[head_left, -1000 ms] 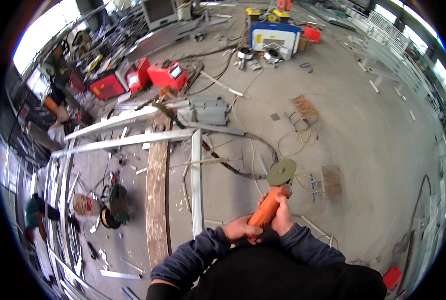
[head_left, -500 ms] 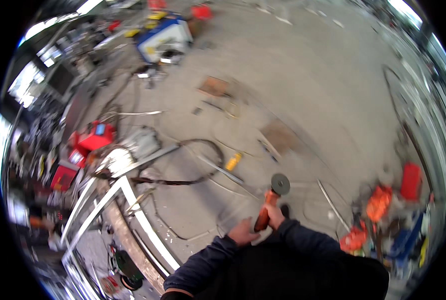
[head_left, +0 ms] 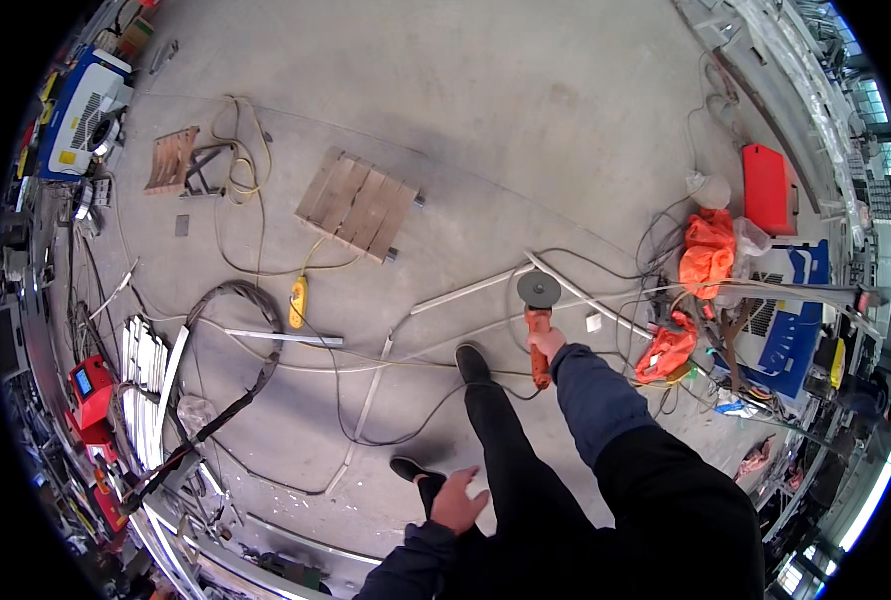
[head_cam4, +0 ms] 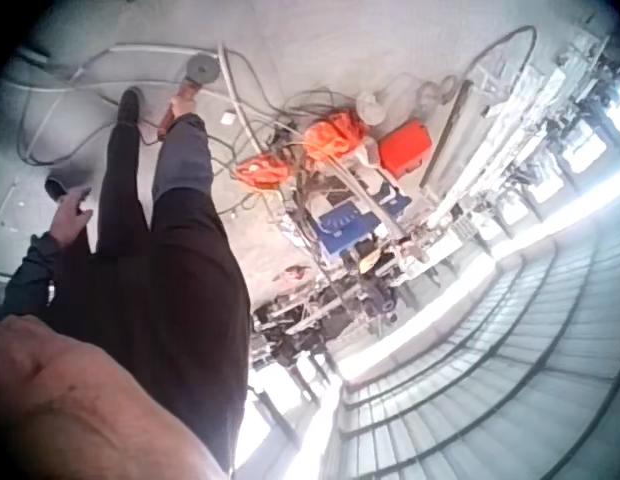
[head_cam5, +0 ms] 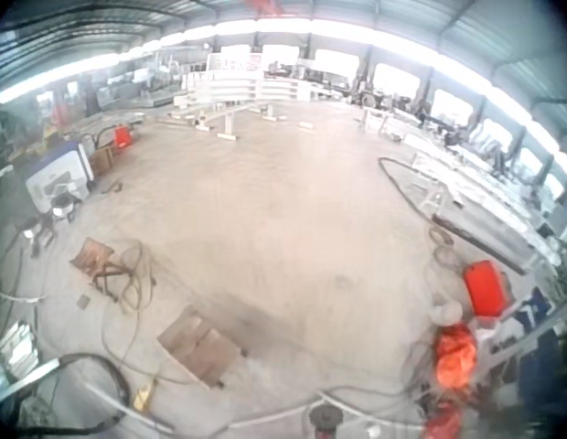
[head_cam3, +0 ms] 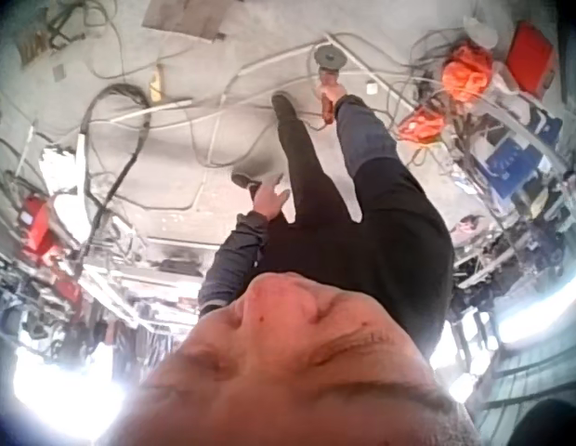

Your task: The person measures and marks a metal frame using a try square, then uses an angle grinder to cut the frame, producing sparks. They repeatedly measure, adjust, and grind the frame to achieve the desired shape and fit.

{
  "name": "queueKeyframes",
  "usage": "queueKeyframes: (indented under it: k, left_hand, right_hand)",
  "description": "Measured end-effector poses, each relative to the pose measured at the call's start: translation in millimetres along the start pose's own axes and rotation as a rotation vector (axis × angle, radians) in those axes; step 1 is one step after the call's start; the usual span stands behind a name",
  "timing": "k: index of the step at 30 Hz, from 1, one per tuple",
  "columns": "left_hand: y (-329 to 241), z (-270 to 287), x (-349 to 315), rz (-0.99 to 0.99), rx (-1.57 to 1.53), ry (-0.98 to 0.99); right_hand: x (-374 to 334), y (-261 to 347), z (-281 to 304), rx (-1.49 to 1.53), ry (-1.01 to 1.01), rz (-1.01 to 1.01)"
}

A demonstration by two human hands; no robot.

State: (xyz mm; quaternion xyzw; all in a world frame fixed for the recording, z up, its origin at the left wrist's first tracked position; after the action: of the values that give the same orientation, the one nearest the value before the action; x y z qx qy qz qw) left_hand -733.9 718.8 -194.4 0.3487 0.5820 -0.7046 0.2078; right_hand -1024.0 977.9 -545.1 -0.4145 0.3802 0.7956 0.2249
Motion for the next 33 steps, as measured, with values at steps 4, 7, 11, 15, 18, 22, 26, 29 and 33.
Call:
queueKeyframes:
  k: [4,7,11,15,18,22,26,29,33]
  left_hand:
    - [-13.3,-29.0,109.4,-0.296,-0.002,0.128]
    - [-1.4,-63.1,166.7,-0.477,0.123,0.277]
    - [14.0,-67.5,210.3,-0.436,0.185,0.341]
    - [24.0,-60.0,225.6,-0.400,0.128,0.331]
    - [36.6,-59.8,228.2,-0.447,0.166,0.334]
    - [45.8,-63.3,232.9,-0.496,0.202,0.258]
    - [47.6,-57.2,235.3,-0.529,0.161,0.280]
    - [28.8,-52.7,232.5,-0.470,0.113,0.321]
    - [14.1,-49.9,213.1,-0.431,0.167,0.386]
  right_hand:
    - [102.7,36.4,-10.9,-0.296,0.099,0.001]
    - [185.2,53.4,-32.6,-0.327,0.196,-0.001]
    - [272.7,95.1,-71.7,-0.307,0.108,0.086]
    - [325.0,122.1,-111.6,-0.089,0.017,0.228]
    - [362.1,117.5,-129.7,0.089,-0.089,0.332]
    - [383.7,99.1,-148.7,0.031,-0.182,0.367]
    - [386.6,97.5,-130.3,-0.047,-0.193,0.413]
    - [330.7,84.9,-129.8,-0.477,-0.228,0.219]
    - [181.7,-18.4,-116.0,-0.721,0.242,0.139]
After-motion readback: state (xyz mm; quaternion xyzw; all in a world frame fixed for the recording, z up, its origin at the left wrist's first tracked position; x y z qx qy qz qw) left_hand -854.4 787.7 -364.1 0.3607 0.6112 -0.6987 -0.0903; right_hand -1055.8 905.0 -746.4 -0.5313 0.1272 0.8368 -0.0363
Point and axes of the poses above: each hand's wrist, its own x-axis towards the middle knuckle, its own z-axis out of the back of the hand, y = z × x, the point moved 1 cm from there along x, towards the middle knuckle, and after that the axes turned 9 degrees about y, right-handed, at the moved point
